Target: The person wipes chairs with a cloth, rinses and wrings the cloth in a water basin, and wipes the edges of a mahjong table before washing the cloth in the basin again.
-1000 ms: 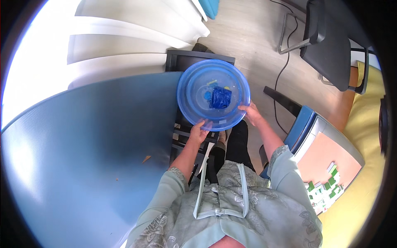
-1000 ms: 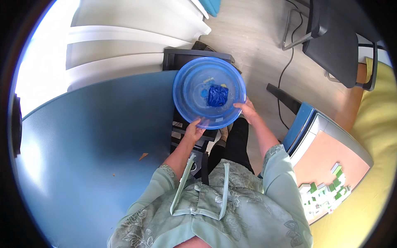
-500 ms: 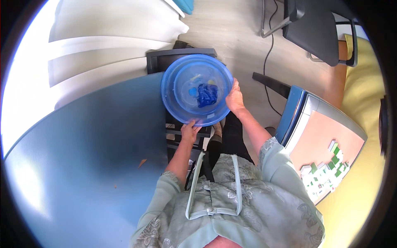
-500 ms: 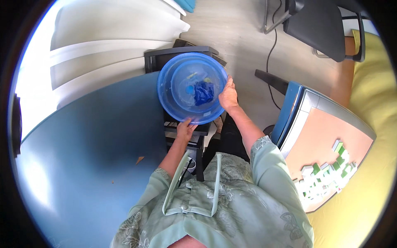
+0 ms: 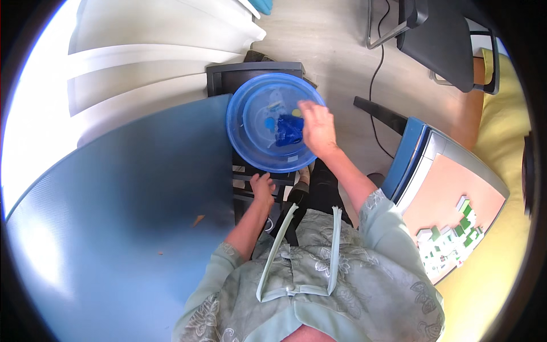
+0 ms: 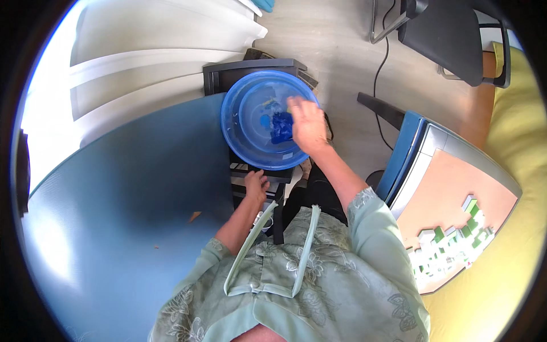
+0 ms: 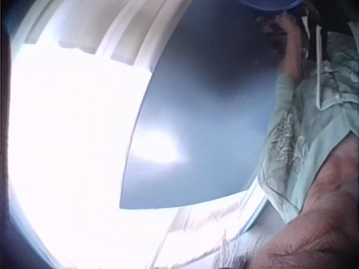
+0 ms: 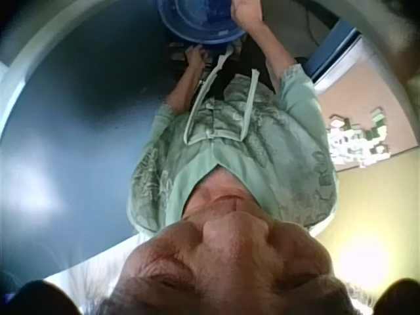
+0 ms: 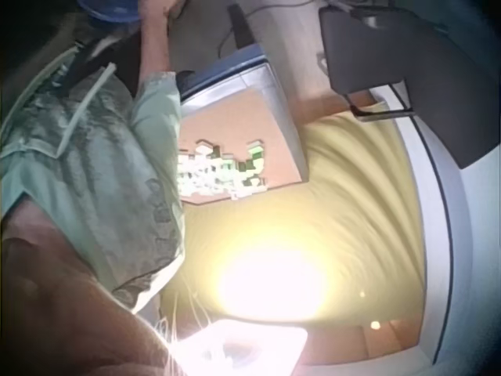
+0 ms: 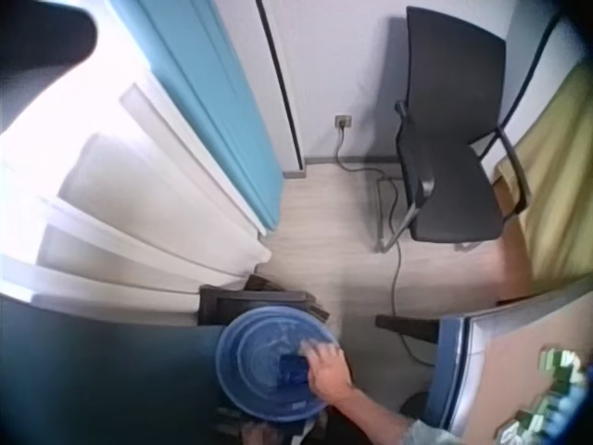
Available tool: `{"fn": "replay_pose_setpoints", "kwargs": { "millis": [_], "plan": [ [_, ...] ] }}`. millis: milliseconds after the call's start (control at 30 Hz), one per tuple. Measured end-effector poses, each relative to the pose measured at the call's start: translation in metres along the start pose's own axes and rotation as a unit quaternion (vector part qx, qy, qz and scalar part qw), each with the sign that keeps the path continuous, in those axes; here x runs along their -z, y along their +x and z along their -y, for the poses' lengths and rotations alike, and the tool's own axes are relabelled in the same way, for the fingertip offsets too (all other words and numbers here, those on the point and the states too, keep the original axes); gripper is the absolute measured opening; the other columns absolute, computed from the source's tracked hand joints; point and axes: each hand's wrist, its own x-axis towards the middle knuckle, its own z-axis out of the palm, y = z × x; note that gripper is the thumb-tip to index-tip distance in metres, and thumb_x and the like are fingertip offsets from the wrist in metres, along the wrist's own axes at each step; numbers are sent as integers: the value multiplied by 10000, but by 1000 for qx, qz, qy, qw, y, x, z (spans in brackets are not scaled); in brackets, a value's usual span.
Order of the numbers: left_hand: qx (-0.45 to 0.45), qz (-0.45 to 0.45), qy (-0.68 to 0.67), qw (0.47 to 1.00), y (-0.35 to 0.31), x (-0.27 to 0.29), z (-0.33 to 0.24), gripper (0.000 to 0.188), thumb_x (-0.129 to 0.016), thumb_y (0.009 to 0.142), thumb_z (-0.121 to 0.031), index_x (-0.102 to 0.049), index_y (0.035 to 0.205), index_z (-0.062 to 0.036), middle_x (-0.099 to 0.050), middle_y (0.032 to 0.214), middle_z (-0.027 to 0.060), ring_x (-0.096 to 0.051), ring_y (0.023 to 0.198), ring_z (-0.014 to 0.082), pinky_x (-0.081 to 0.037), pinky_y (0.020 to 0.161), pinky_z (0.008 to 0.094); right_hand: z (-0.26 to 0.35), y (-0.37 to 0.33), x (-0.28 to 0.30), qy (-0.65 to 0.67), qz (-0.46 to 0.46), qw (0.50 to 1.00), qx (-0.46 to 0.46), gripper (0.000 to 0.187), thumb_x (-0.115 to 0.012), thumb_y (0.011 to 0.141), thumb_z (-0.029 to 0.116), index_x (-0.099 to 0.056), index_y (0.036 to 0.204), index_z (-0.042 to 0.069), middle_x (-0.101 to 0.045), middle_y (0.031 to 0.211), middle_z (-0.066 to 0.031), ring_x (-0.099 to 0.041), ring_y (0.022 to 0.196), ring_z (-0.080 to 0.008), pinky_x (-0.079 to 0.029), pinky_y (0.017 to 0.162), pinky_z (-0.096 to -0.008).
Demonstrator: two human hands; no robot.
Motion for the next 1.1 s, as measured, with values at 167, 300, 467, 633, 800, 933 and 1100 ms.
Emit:
{"fn": "replay_pose_setpoints", "kwargs": {
  "millis": [167, 300, 467, 633, 800, 933, 1100],
  "plan": [
    [181, 232, -212, 932, 0, -6, 3, 425, -511, 936, -125, -329, 1307, -28, -518, 1208, 210, -613, 984, 306, -564, 774, 395, 31, 6, -43, -13, 225, 970, -91, 657, -561, 790, 34, -382, 1411, 151, -473, 1250, -186, -561, 1062, -383, -513, 826, -443],
    [200, 239, -202, 928, 12, -44, -31, 494, -442, 989, -235, -226, 1377, -15, -493, 1243, 252, -559, 1116, 372, -508, 923, 479, 29, -18, -91, 10, 288, 957, -32, 485, -600, 769, 30, -529, 1241, 117, -528, 1144, -183, -589, 1006, -385, -523, 793, -463],
    [208, 262, -231, 913, 50, -55, -59, 637, -383, 959, -543, -313, 1345, -41, -496, 1247, 260, -512, 1158, 405, -415, 1012, 521, 46, -20, -79, 173, 192, 965, 34, 236, -613, 754, 63, -600, 989, 47, -585, 945, -151, -609, 931, -331, -518, 748, -441],
    [155, 407, -220, 873, 42, -57, -96, 596, -505, 932, -458, -417, 1256, 35, -541, 1195, 244, -578, 1083, 363, -437, 979, 512, 85, -17, -26, 217, 149, 950, 166, 218, -620, 748, 64, -585, 962, 42, -595, 938, -159, -614, 927, -331, -491, 767, -449],
    [116, 309, -243, 912, 63, -70, -96, 425, -495, 953, -320, -475, 1242, -9, -528, 1223, 216, -547, 1110, 288, -439, 964, 453, 98, -20, -8, 319, 109, 929, 151, 210, -609, 845, 143, -525, 1006, 37, -585, 913, -148, -590, 939, -367, -471, 796, -456],
    [92, 711, -276, 641, 133, -36, -71, 327, -439, 973, -306, -532, 1167, -60, -577, 1157, 151, -555, 1104, 238, -483, 904, 405, 126, -9, -13, 359, 130, 919, 94, 210, -584, 867, 215, -523, 946, 29, -580, 926, -179, -583, 914, -347, -397, 839, -466],
    [15, 391, -194, 900, 70, -71, -79, 317, -370, 974, -305, -563, 1130, -108, -618, 1115, 99, -604, 1035, 221, -508, 876, 389, 92, 8, -44, 228, 20, 972, 59, 241, -597, 863, 250, -549, 958, 33, -538, 913, -163, -527, 902, -343, -390, 799, -471]
  ]
}}
